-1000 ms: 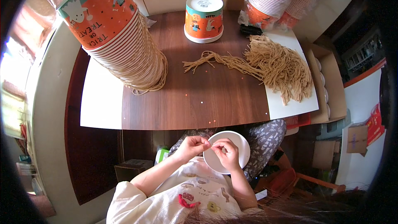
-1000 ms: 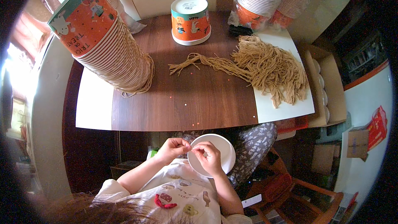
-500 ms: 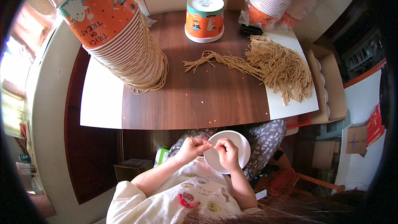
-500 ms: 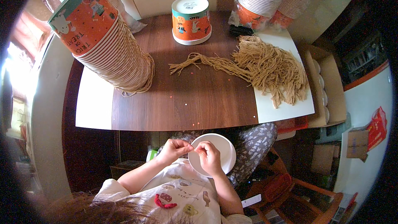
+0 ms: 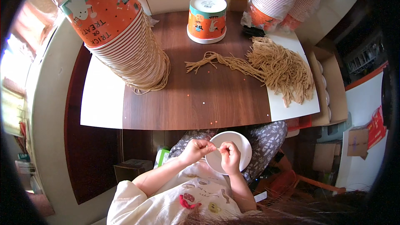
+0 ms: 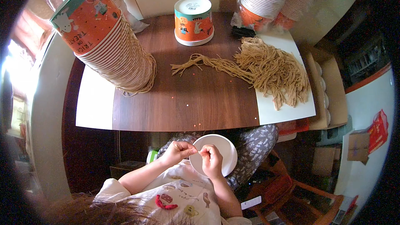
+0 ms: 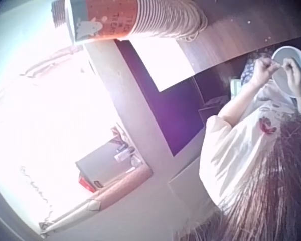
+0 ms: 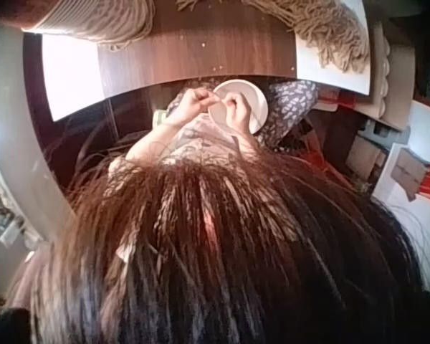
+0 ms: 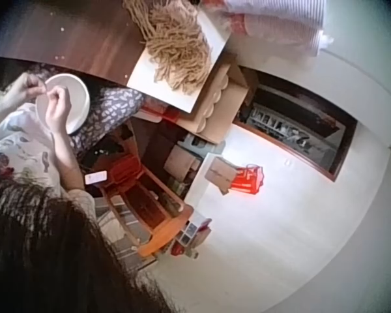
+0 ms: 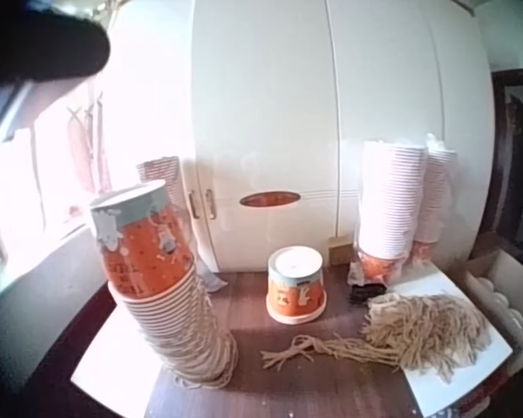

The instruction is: Threading yarn through pre-punched holes in paper buckets to create handles.

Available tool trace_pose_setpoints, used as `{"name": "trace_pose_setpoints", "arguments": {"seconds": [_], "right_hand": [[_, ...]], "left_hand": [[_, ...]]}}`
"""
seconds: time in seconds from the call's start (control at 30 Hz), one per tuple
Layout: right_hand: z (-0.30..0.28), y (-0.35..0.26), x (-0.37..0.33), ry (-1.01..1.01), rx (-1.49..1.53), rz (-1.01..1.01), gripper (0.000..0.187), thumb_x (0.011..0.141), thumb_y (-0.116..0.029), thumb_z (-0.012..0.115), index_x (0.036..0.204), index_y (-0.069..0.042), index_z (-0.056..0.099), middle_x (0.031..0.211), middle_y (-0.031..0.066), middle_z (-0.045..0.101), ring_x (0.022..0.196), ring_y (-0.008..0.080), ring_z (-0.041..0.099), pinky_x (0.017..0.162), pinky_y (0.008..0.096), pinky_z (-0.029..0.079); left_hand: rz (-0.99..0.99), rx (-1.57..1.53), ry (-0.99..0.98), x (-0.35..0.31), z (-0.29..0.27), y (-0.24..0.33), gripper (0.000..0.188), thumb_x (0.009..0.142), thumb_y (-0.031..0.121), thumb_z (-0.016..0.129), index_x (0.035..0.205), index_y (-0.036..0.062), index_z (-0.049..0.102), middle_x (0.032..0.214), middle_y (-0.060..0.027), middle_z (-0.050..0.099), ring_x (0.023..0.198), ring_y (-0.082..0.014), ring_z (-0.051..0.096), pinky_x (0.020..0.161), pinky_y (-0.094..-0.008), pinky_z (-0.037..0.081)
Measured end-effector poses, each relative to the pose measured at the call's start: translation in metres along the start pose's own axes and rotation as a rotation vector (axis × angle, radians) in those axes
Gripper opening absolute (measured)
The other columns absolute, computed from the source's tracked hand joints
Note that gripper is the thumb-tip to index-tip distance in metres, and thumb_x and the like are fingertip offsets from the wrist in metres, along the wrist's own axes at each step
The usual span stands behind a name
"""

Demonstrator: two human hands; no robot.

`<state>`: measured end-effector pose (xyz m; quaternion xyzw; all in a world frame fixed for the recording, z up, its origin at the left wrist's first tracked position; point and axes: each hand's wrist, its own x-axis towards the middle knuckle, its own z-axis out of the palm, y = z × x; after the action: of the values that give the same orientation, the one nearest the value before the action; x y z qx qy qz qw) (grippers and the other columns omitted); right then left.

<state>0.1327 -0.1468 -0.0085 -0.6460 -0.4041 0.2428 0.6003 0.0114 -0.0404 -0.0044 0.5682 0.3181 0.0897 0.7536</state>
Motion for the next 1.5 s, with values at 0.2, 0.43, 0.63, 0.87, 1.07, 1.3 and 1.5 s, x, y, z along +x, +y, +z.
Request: {"name": "trace_pose_setpoints", "arguments": {"seconds": [0.2,0.43,0.63,0.87,1.07,1.3,1.5], "right_hand": [[-0.019,-0.017,0.018,-0.163,0.239,0.300,0.007,0.084,-0.007,0.058,0.083,0.000,0.055,0.072,-0.0009,0.056,0.066,0.0046,0.051,0.060,0.0189,0.043],[-0.020,-0.016,0.025,-0.215,0.293,0.305,0.012,0.083,-0.007,0.060,0.088,-0.001,0.051,0.076,0.0006,0.056,0.068,0.0058,0.052,0.062,0.0187,0.043],[-0.024,-0.030,0.031,-0.217,0.321,0.355,0.020,0.082,-0.004,0.060,0.096,-0.001,0.046,0.078,0.0030,0.056,0.070,0.0066,0.053,0.063,0.0186,0.043],[-0.023,-0.031,0.031,-0.260,0.368,0.357,0.022,0.081,0.000,0.058,0.095,-0.005,0.041,0.080,0.0029,0.054,0.069,0.0069,0.050,0.064,0.0185,0.041],[-0.019,-0.043,0.030,-0.261,0.505,0.410,0.020,0.082,0.000,0.057,0.091,-0.006,0.041,0.083,0.0025,0.053,0.072,0.0056,0.048,0.066,0.0179,0.041],[-0.028,-0.080,0.028,-0.330,0.677,0.449,0.021,0.082,0.000,0.058,0.091,-0.006,0.039,0.086,0.0054,0.054,0.076,0.0077,0.050,0.069,0.0200,0.042],[-0.037,-0.102,0.013,-0.418,0.810,0.448,0.023,0.082,0.004,0.057,0.092,-0.006,0.038,0.086,0.0070,0.053,0.079,0.0095,0.050,0.070,0.0210,0.041]], "left_hand": [[0.562,0.623,0.111,-0.002,-0.005,0.025,0.015,0.074,0.017,0.066,0.087,0.0097,0.064,0.080,-0.0034,0.057,0.080,-0.0205,0.052,0.072,-0.0340,0.040],[0.660,0.767,0.210,0.003,0.008,0.040,0.017,0.067,0.016,0.070,0.083,0.0135,0.065,0.083,-0.0015,0.057,0.083,-0.0203,0.051,0.073,-0.0333,0.039],[0.645,0.671,0.199,0.006,0.003,0.038,0.011,0.066,0.013,0.071,0.075,0.0106,0.064,0.076,-0.0016,0.058,0.077,-0.0207,0.052,0.071,-0.0334,0.041],[0.681,0.707,0.179,0.004,0.002,0.039,0.012,0.065,0.012,0.071,0.074,0.0102,0.063,0.077,-0.0008,0.057,0.079,-0.0199,0.052,0.070,-0.0336,0.040],[0.749,0.910,0.244,-0.002,-0.001,0.040,0.013,0.064,0.013,0.070,0.074,0.0135,0.062,0.078,0.0027,0.058,0.078,-0.0170,0.051,0.066,-0.0313,0.037],[0.554,0.948,0.257,-0.005,-0.009,-0.002,0.012,0.064,0.013,0.070,0.073,0.0120,0.062,0.079,-0.0004,0.056,0.076,-0.0205,0.051,0.068,-0.0337,0.038],[0.501,0.868,0.284,-0.001,-0.007,-0.023,0.011,0.065,0.011,0.069,0.070,0.0070,0.060,0.078,-0.0075,0.056,0.075,-0.0257,0.053,0.064,-0.0373,0.041]]}}
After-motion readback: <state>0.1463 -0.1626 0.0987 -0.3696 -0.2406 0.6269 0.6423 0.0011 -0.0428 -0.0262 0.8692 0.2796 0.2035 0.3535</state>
